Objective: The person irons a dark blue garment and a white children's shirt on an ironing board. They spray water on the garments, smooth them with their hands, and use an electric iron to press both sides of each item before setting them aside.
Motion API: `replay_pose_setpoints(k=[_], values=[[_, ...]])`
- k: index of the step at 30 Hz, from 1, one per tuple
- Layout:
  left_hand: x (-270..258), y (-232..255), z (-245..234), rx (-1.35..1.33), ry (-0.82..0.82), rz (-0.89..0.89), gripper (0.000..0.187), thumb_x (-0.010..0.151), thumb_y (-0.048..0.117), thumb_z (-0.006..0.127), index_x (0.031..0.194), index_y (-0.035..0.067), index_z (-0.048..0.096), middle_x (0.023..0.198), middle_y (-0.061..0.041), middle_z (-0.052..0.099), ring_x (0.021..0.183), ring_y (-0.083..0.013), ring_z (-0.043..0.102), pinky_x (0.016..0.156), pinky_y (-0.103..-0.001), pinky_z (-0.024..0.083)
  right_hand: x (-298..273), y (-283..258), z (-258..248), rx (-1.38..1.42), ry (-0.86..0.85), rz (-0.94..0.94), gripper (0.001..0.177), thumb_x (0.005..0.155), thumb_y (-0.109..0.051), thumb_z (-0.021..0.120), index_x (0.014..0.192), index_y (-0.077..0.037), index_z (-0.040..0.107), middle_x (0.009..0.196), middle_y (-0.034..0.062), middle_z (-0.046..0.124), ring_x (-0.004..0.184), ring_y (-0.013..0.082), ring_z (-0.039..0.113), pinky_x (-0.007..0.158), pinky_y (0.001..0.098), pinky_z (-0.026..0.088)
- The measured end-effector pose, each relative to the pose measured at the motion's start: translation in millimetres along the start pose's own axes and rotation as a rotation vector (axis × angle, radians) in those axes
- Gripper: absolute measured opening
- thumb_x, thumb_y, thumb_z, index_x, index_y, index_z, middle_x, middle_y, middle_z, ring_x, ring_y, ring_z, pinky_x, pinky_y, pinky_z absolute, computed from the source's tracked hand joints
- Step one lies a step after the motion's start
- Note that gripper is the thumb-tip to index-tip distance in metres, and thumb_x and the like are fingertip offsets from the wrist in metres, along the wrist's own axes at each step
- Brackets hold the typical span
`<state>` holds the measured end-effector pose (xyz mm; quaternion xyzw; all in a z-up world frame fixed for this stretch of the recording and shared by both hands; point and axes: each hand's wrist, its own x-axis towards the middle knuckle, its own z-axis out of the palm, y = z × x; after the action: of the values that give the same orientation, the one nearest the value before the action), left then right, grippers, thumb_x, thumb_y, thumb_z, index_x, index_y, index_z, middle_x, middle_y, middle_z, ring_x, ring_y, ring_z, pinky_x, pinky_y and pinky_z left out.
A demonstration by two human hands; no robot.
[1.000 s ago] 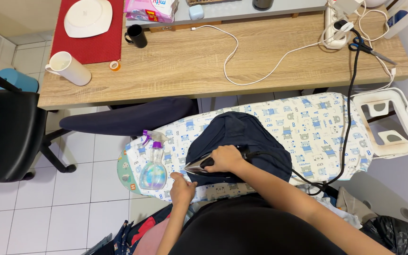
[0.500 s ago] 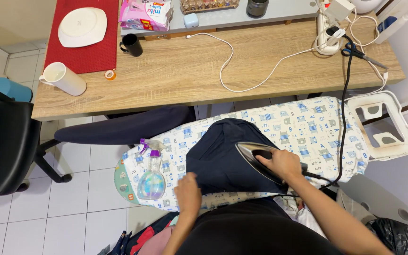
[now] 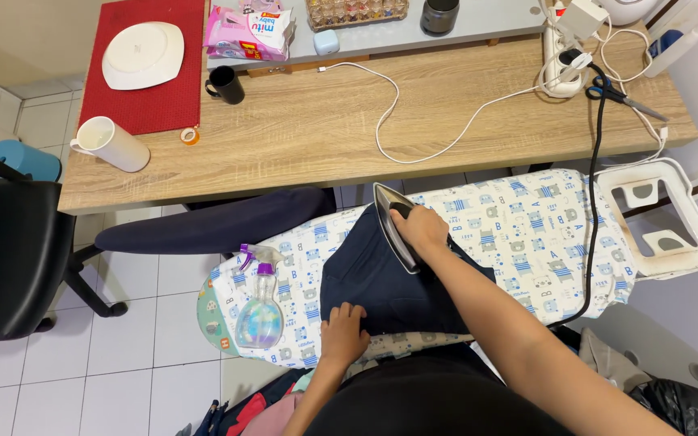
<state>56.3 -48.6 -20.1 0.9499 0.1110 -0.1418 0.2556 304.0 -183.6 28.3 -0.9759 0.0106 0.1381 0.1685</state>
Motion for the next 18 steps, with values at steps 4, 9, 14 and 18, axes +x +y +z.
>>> replay_pose_setpoints(k=[4,9,14,18], values=[[-1,-2,-7,-0.147,0.119,-0.044,0.044,0.084,0.013,0.068,0.126,0.013,0.057,0.122,-0.008,0.056,0.114,-0.031,0.057,0.087,-0.048,0.049,-30,24,-4,-0.02,-0.092,0.028,0.069,0.085,-0.066,0.066,0.096,0.001,0.078,0.091,0.025,0.075,0.088,0.0394,0.074,0.077,0.0477,0.059],[2,-3,-11,-0.166,0.114,-0.05,0.057,0.085,0.012,0.069,0.138,0.008,0.047,0.133,-0.013,0.05,0.119,-0.0351,0.055,0.087,-0.048,0.051,-47,31,-3,-0.042,-0.09,0.038,0.068,0.087,-0.066,0.063,0.096,0.0,0.078,0.091,0.024,0.076,0.088,0.0388,0.075,0.077,0.0478,0.059],[11,5,-18,-0.154,0.013,-0.129,0.058,0.088,0.014,0.066,0.142,0.01,0.044,0.135,-0.012,0.048,0.122,-0.033,0.056,0.088,-0.046,0.054,-4,5,-2,0.041,0.028,-0.009,0.065,0.088,-0.064,0.063,0.096,-0.001,0.078,0.09,0.0241,0.075,0.087,0.0398,0.074,0.077,0.048,0.058],[20,6,-23,-0.209,0.05,-0.07,0.07,0.087,0.012,0.065,0.151,0.01,0.035,0.151,-0.014,0.04,0.116,-0.0371,0.057,0.096,-0.044,0.052,-4,25,0,-0.047,-0.152,-0.043,0.072,0.086,-0.07,0.061,0.099,-0.001,0.077,0.091,0.0214,0.076,0.086,0.0361,0.076,0.076,0.0473,0.06]])
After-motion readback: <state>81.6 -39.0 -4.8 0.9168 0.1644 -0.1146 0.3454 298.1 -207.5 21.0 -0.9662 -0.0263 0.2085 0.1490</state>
